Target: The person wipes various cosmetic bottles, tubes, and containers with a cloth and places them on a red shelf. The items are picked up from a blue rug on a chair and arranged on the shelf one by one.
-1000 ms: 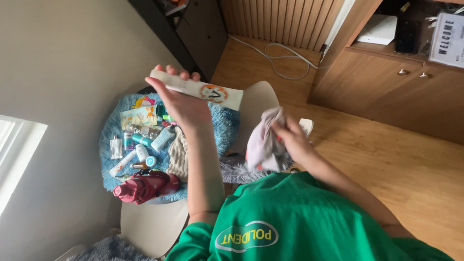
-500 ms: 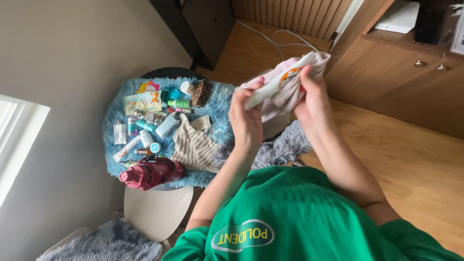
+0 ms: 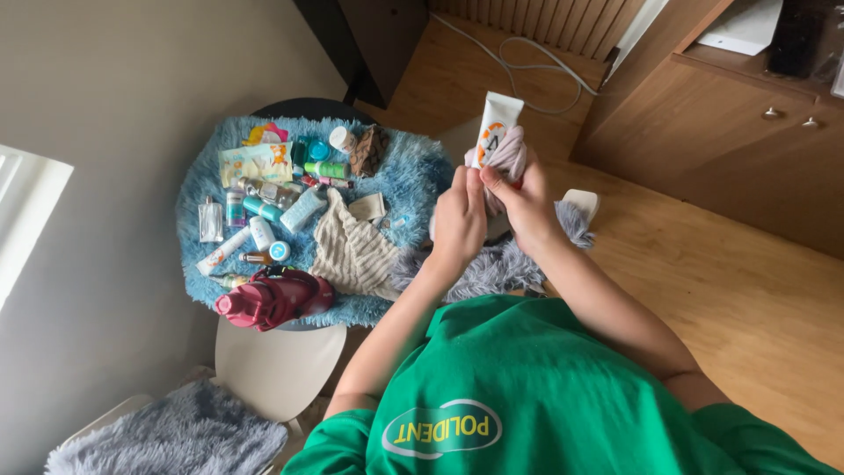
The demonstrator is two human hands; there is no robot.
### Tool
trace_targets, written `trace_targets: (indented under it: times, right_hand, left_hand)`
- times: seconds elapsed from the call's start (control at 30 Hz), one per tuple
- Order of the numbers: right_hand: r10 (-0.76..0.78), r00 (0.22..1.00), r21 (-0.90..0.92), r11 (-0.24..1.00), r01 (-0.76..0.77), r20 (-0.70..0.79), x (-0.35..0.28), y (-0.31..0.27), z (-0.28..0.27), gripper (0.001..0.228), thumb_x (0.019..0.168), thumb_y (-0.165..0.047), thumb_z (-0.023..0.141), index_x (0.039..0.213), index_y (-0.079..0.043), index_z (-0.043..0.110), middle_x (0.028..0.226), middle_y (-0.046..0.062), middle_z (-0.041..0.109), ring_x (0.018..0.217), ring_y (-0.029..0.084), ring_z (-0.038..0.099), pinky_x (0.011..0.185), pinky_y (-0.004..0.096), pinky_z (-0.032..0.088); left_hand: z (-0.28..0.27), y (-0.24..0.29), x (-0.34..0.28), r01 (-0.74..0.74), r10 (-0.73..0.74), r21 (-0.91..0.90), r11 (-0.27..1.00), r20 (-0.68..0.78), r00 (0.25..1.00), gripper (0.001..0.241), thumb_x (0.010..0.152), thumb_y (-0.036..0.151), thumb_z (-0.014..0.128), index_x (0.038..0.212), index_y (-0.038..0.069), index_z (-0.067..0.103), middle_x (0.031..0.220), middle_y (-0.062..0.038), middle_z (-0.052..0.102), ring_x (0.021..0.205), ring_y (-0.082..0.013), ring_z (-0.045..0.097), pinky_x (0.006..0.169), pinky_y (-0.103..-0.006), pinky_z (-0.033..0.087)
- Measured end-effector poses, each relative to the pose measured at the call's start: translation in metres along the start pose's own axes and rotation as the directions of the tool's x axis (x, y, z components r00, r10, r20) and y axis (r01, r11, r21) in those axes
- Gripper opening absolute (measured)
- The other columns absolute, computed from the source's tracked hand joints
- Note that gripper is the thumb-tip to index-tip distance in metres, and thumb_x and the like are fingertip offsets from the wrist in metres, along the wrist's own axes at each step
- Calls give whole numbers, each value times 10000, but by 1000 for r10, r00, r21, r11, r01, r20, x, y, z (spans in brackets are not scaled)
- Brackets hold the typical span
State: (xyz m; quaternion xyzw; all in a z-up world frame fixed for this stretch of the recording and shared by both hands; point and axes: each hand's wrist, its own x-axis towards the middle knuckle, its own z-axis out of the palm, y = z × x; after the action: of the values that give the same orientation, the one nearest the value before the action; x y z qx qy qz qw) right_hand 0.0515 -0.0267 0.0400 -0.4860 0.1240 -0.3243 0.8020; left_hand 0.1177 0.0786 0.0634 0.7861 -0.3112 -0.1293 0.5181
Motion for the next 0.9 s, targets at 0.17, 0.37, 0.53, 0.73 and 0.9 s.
trace_targets:
  times: [0.17, 0.37, 0.53, 0.73, 0.9]
  right_hand:
    - [98, 990, 49, 994, -94, -103, 19, 2, -5, 301, 987, -114, 754, 1230, -17, 605, 1115, 67, 690, 995, 146, 662, 890, 305, 549]
    - [39, 984, 200, 980, -3, -174, 34, -8, 3, 192, 1013, -131, 718, 1140, -57, 593, 1027, 32, 668, 946, 139, 656, 868, 316, 562]
    - [-23, 953, 244, 965, 101, -302, 30, 34, -7, 160, 1056, -116, 722, 1122, -53, 591, 1016, 58, 646, 940, 164, 634, 880, 336, 538]
    - [434, 846, 419, 861, -289, -310, -23, 117, 22, 179, 962, -76, 707, 1116, -93, 616, 1021, 18, 671, 978, 141, 658, 907, 319, 546]
    - [652, 728, 386, 740, -551, -211, -62, 208, 18, 178, 906, -11, 729, 1069, -2, 658, 1018, 94, 705, 950, 206, 692, 861, 352, 571]
  left_hand:
    - [-4, 4, -13, 43, -47, 88, 995, 47, 998, 473, 1085, 460, 430, 1015, 24, 600, 697, -252, 658, 676, -424, 653, 606, -480, 473]
    - [-26, -20, -25, 95, -97, 34, 995, 60, 994, 485, 991, 490, 619, 942, 7, 626, 616, -178, 606, 544, -297, 614, 531, -413, 478]
    - [-69, -35, -38, 371, -382, -225, 901, -9, 924, 396, 1022, 395, 627, 902, 18, 616, 604, -30, 574, 514, -115, 525, 467, -306, 403]
    - [-136, -60, -46, 25, -144, -505, 863, -197, 970, 252, 1114, 259, 518, 1255, 51, 497, 1013, -41, 656, 805, -107, 639, 669, -272, 527]
    - [-216, -10, -66, -115, -216, -650, 751, -407, 888, 225, 1030, 173, 627, 1186, 49, 520, 915, -42, 591, 700, -146, 619, 598, -307, 534]
